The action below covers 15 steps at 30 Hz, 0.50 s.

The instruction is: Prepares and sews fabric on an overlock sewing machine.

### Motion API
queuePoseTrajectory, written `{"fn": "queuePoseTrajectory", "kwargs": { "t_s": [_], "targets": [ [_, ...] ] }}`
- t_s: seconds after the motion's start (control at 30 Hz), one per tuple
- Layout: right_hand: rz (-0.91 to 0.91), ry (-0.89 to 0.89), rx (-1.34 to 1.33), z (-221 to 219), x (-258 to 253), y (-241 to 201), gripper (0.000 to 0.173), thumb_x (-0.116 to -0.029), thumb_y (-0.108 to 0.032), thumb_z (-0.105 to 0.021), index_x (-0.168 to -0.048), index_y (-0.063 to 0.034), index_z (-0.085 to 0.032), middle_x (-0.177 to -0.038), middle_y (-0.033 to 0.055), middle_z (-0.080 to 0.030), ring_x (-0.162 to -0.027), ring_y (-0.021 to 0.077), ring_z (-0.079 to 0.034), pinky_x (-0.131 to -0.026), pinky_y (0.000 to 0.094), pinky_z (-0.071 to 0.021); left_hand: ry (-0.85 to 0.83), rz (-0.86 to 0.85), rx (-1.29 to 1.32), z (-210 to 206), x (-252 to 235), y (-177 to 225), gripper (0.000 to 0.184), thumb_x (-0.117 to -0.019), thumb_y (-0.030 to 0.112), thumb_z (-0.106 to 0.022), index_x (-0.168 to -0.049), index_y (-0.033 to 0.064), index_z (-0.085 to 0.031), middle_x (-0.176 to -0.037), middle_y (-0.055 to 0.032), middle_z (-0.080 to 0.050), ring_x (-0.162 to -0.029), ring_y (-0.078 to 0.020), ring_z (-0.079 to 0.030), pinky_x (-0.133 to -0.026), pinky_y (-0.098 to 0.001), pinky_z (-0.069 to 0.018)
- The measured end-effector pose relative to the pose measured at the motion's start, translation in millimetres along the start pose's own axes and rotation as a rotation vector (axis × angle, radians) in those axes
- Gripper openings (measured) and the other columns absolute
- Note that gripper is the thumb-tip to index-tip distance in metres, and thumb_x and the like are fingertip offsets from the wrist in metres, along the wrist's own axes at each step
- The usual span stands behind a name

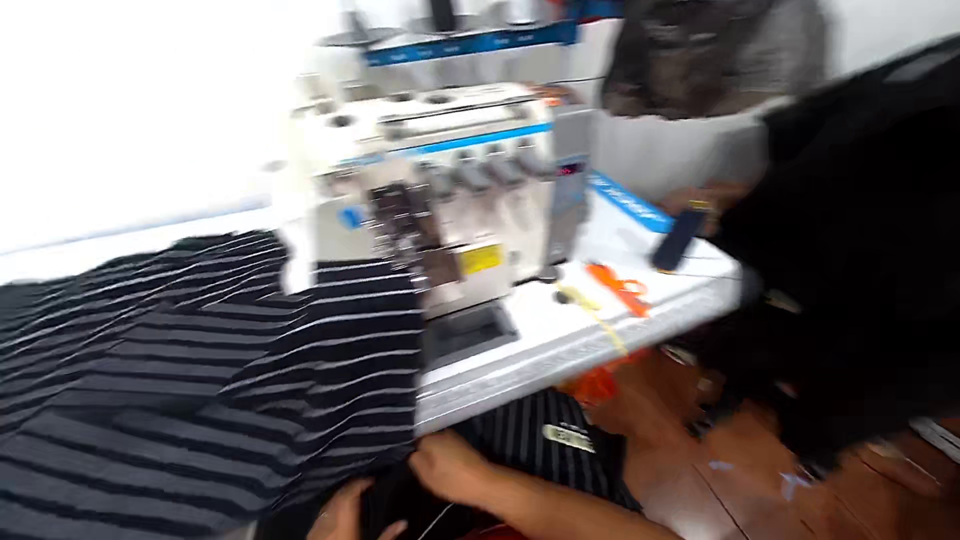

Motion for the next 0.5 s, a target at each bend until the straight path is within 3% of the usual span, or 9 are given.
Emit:
{"fn": "queuePoseTrajectory", "kwargs": {
  "t_s": [0.07,0.13,0.2,0.27,0.3,0.37,0.4,0.47,0.5],
  "targets": [
    [-0.021,-0.062,0.077,13.3,-0.7,-4.2,0.031,-0.1030,-0.013,-0.049,-0.110,0.0097,-0.069,-0.107,0.0278,-0.070,-0.108,0.0392,-0.068,-0.097,0.0540,-0.0509,0.207,-0.052,-0.134,-13.6,9.6,-29.0,0.050,-0.0779,0.000,-0.076,-0.125,-0.0110,-0.062,-0.121,-0.0339,-0.065,-0.113,-0.0532,-0.064,-0.096,-0.0686,-0.0499],
    [0.046,-0.042,0.184,21.9,0.2,-0.8,0.030,-0.1015,-0.013,-0.050,-0.109,0.0064,-0.072,-0.104,0.0253,-0.072,-0.103,0.0391,-0.070,-0.094,0.0562,-0.0534,0.324,0.036,-0.251,-5.6,17.2,-54.1,0.045,-0.0681,-0.014,-0.071,-0.112,-0.0058,-0.070,-0.108,-0.0296,-0.070,-0.099,-0.0507,-0.069,-0.083,-0.0672,-0.0546],
    [0.214,0.042,0.326,23.4,1.2,8.1,0.027,-0.0995,-0.015,-0.053,-0.101,0.0023,-0.074,-0.091,0.0209,-0.073,-0.089,0.0375,-0.073,-0.081,0.0573,-0.0578,0.267,0.271,-0.295,15.7,30.1,-82.1,0.037,-0.0758,-0.016,-0.067,-0.110,-0.0041,-0.073,-0.110,-0.0287,-0.071,-0.103,-0.0506,-0.069,-0.087,-0.0673,-0.0537],
    [0.395,0.083,0.476,22.3,2.3,16.2,0.031,-0.0987,-0.030,-0.059,-0.097,-0.0015,-0.072,-0.078,0.0162,-0.071,-0.076,0.0350,-0.073,-0.068,0.0565,-0.0591,0.127,0.493,-0.293,38.0,45.3,-110.8,0.023,-0.0889,-0.006,-0.063,-0.110,-0.0034,-0.073,-0.115,-0.0264,-0.070,-0.111,-0.0476,-0.067,-0.094,-0.0654,-0.0514],
    [0.486,0.070,0.543,21.2,4.9,19.7,0.037,-0.0973,-0.038,-0.062,-0.097,-0.0022,-0.072,-0.074,0.0148,-0.070,-0.071,0.0348,-0.073,-0.064,0.0562,-0.0592,0.101,0.502,-0.273,46.1,55.0,-121.3,0.017,-0.0903,-0.004,-0.063,-0.104,-0.0050,-0.073,-0.110,-0.0262,-0.071,-0.108,-0.0464,-0.068,-0.093,-0.0641,-0.0519],
    [0.707,0.014,0.597,19.3,17.6,23.0,0.024,-0.0884,-0.028,-0.071,-0.100,-0.0074,-0.074,-0.072,0.0101,-0.070,-0.066,0.0306,-0.072,-0.058,0.0512,-0.0592,0.222,0.214,-0.125,58.6,80.2,-128.3,0.008,-0.0809,-0.009,-0.062,-0.080,-0.0078,-0.070,-0.083,-0.0241,-0.071,-0.083,-0.0406,-0.072,-0.077,-0.0585,-0.0572],
    [0.839,0.006,0.593,19.6,28.5,22.4,0.019,-0.0851,-0.020,-0.069,-0.101,-0.0109,-0.074,-0.070,0.0074,-0.068,-0.063,0.0271,-0.070,-0.055,0.0463,-0.0582,0.271,0.054,0.000,65.3,94.5,-125.3,0.012,-0.0793,-0.007,-0.058,-0.074,-0.0045,-0.067,-0.074,-0.0177,-0.068,-0.072,-0.0306,-0.070,-0.069,-0.0493,-0.0574],
    [0.998,0.006,0.549,26.1,52.3,16.0,0.018,-0.0945,-0.018,-0.057,-0.104,-0.0161,-0.073,-0.064,0.0035,-0.061,-0.057,0.0222,-0.062,-0.054,0.0378,-0.0530,0.231,-0.128,0.318,85.7,123.4,-107.5,0.020,-0.0893,0.010,-0.051,-0.074,0.0063,-0.064,-0.070,-0.0017,-0.064,-0.070,-0.0053,-0.062,-0.066,-0.0254,-0.0520],
    [1.015,-0.001,0.510,32.0,63.1,11.0,0.020,-0.0986,-0.020,-0.054,-0.105,-0.0165,-0.073,-0.062,0.0032,-0.058,-0.056,0.0217,-0.059,-0.055,0.0361,-0.0506,0.145,-0.172,0.458,100.9,137.0,-93.9,0.024,-0.0962,0.019,-0.051,-0.079,0.0104,-0.065,-0.073,0.0037,-0.065,-0.072,0.0026,-0.061,-0.067,-0.0187,-0.0503]
  ]
}}
Point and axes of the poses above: each hand's wrist, its own x-axis away from the middle knuckle, its own z-axis out of the back of the hand, y = z × x, the point moved 3 cm from there along -x, towards the middle knuckle
